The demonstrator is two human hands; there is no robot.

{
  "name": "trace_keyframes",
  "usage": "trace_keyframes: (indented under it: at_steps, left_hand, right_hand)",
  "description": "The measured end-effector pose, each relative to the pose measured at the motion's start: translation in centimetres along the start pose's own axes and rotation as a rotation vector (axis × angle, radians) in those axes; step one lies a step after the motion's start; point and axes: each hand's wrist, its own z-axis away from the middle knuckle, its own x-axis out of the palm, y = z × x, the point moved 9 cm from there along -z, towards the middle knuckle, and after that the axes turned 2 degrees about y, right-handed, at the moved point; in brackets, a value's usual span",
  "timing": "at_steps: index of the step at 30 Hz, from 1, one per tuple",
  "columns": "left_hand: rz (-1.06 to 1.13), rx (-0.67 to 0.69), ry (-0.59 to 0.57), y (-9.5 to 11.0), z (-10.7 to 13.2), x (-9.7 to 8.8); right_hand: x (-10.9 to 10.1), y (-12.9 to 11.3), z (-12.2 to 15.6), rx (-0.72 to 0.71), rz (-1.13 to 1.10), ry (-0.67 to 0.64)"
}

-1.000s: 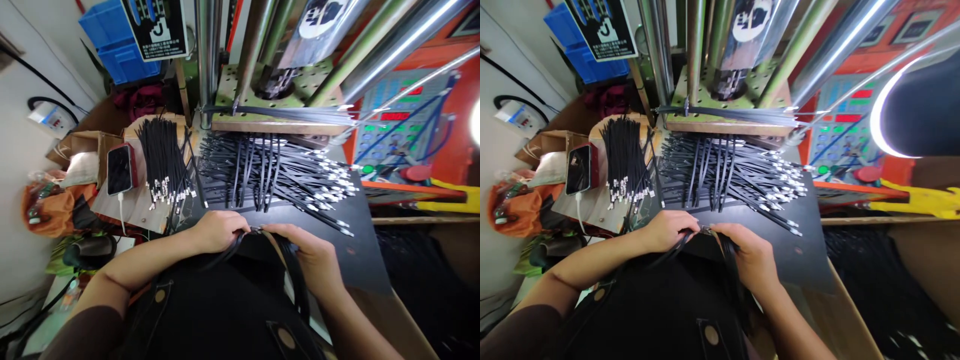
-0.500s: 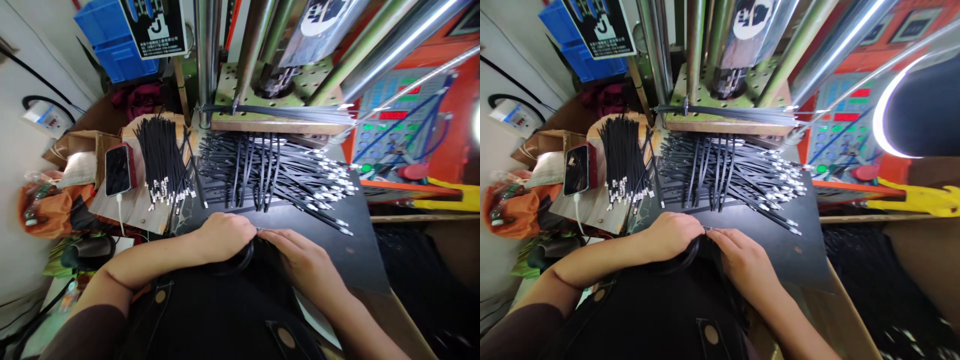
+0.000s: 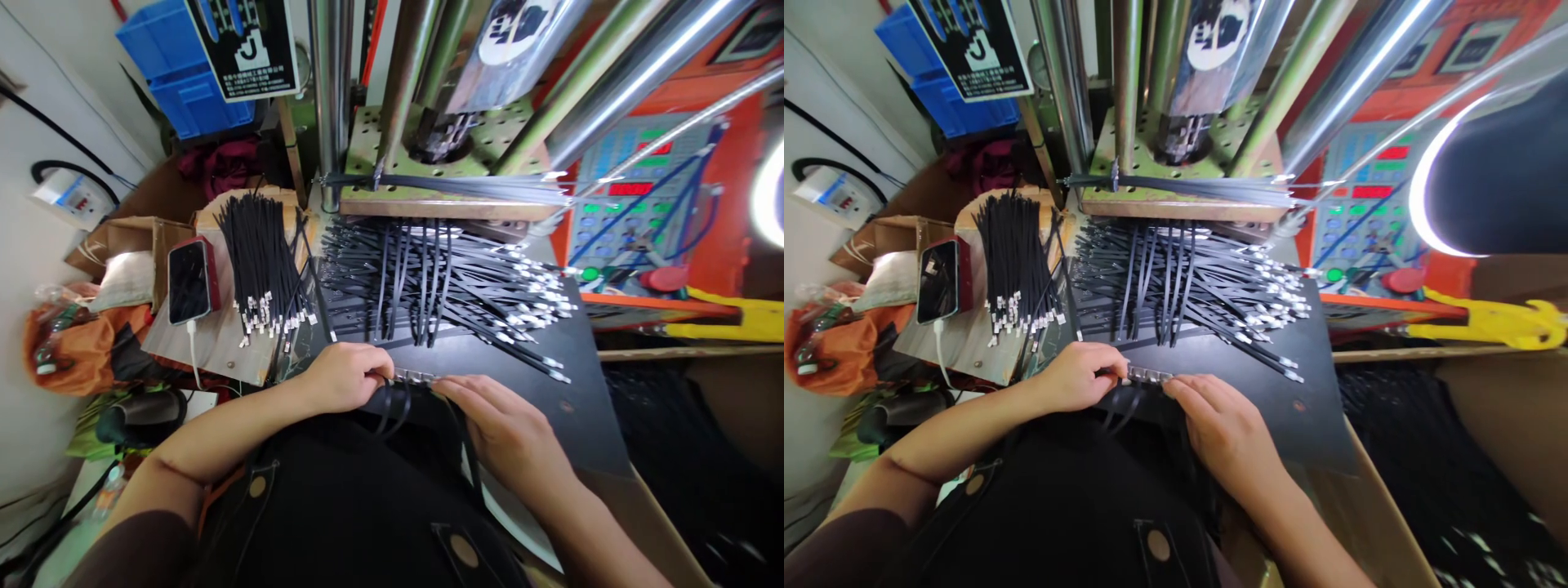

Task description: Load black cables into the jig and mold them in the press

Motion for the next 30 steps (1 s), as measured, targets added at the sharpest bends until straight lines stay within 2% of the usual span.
trace_keyframes:
  at_steps: [4, 8, 13, 17, 23, 27, 30]
  left_hand:
    - [0.041, 0.008, 0.072, -0.4, 0.1, -0.3]
    - [0.046, -0.021, 0.022, -0.7, -0.1, 0.2]
    - [-0.062, -0.043, -0.020, -0.4, -0.3, 0.4]
    - [-0.045, -0.041, -0.042, -0.7, -0.1, 0.7]
    - [-0.010, 0.004, 0.007, -1.0, 0.1, 0.5]
    - [-0.034, 0.047, -0.025, -0.8, 0.4, 0.4]
    - [-0.049, 0.114, -0.024, 0.2, 0.5, -0.7]
  right_hand:
    - [0.3, -0.4, -0.1, -0.026, 0.001, -0.018]
    - [-0.1, 1.7, 0.6, 0.076, -0.073, -0.064]
    - [-0.9, 3.6, 1.8, 0.139, -0.073, -0.004]
    - [-0.7, 2.9, 1.6, 0.075, -0.035, 0.034]
    - [0.0, 0.9, 1.6, -0.089, 0.089, 0.062]
    - [-0.3, 2.0, 1.9, -0.067, 0.049, 0.045]
    - [-2.1, 3.3, 2.1, -0.007, -0.004, 0.015]
